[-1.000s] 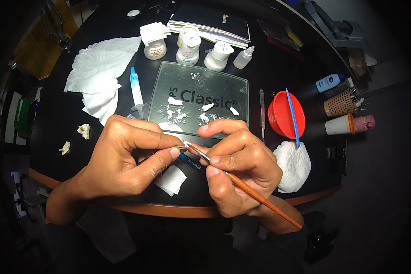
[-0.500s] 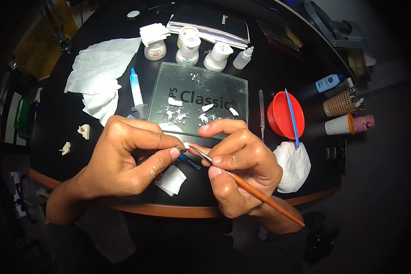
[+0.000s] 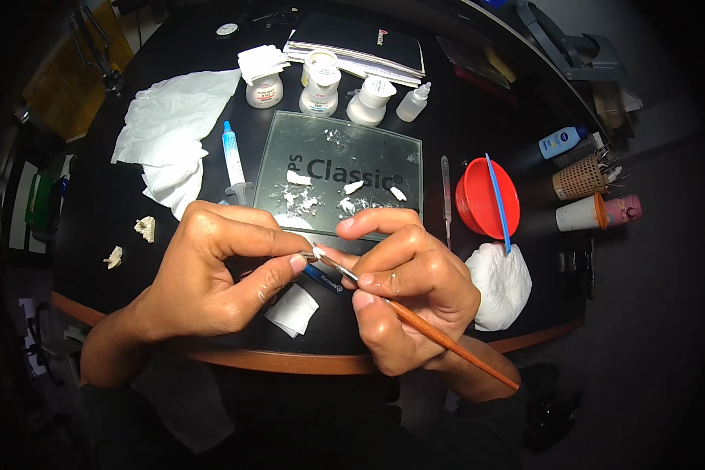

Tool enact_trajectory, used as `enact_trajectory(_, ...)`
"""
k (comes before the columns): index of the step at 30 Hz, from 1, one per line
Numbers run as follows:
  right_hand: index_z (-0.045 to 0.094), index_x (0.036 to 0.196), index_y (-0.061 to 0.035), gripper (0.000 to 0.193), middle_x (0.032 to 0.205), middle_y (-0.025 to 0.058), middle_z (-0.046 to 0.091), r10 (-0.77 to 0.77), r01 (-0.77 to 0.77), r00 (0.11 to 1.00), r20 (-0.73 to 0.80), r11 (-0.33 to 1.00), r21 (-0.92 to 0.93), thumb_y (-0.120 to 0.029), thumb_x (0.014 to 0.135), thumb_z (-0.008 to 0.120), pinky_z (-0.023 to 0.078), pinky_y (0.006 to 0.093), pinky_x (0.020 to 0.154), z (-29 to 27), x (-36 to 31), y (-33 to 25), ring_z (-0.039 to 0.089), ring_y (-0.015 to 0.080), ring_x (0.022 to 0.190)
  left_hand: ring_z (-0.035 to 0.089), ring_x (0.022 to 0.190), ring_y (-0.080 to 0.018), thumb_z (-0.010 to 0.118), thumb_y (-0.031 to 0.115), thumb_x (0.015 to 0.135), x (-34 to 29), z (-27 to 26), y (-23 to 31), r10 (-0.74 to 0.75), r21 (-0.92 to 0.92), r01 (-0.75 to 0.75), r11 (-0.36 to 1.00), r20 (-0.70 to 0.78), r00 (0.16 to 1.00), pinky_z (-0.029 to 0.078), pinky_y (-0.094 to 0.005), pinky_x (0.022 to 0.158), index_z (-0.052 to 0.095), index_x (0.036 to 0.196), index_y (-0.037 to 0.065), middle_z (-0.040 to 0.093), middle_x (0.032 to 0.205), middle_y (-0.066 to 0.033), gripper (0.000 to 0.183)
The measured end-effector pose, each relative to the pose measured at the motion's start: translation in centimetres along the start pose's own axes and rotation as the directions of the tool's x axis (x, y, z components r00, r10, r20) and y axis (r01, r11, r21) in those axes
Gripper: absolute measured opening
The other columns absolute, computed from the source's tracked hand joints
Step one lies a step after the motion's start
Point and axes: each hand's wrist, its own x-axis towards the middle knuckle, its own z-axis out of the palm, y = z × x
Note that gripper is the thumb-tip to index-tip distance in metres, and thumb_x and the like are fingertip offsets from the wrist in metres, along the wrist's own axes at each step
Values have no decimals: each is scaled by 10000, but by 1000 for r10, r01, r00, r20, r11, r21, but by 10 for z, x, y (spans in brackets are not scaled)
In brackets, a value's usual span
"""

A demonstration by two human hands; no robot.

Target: The person uses a fine brush to apply white material to small tooth-shaped objects held with tweezers. They briefly consult a dental shade guide, then continue applying material to the prosthetic pieces on a glass plate.

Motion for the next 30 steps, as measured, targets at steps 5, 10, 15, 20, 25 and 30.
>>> enact_trajectory(5,585,938,24,102,819,159,627,0,1,1000,-18,999,34,58,844,608,664,500,880,2,1,-1,656,367,1047,628,598,-128,731,-23,878,-1,-2,4,-24,12,24,1000,2,1000,429,-272,525,801,1044,-25,687,697,-106,180)
enact_trajectory(10,588,942,27,100,827,165,626,-23,23,999,27,1000,10,54,849,615,672,503,865,-2,1,-1,652,365,1053,636,612,-127,735,-17,879,1,-1,4,-17,18,17,1000,15,1000,442,-268,539,803,1055,-15,697,713,-110,189)
enact_trajectory(15,590,942,27,95,828,159,627,-24,24,999,38,1000,-10,49,854,617,674,501,863,-1,3,-2,654,357,1050,656,636,-135,736,-15,882,0,-1,3,-36,16,35,999,18,999,460,-263,556,801,1057,-20,719,751,-124,187)
enact_trajectory(20,591,939,24,91,827,157,626,4,-4,1000,4,1000,28,48,855,617,674,500,867,0,3,-2,655,348,1046,667,646,-141,735,-18,882,0,-2,3,-32,24,31,999,25,999,472,-261,566,799,1056,-25,726,765,-130,186)
enact_trajectory(25,587,937,29,102,840,162,623,5,-5,1000,5,999,39,64,846,614,671,507,878,1,2,-2,648,351,1058,674,655,-142,733,-22,879,0,-2,3,-35,15,34,999,25,999,480,-259,574,799,1047,-26,728,769,-130,180)
enact_trajectory(30,584,935,31,109,852,163,624,-4,3,1000,8,998,63,80,838,600,659,524,907,0,0,-1,638,352,1082,693,708,-144,737,-23,883,0,-1,2,-54,0,54,999,16,998,504,-255,618,798,1050,-23,740,822,-127,177)
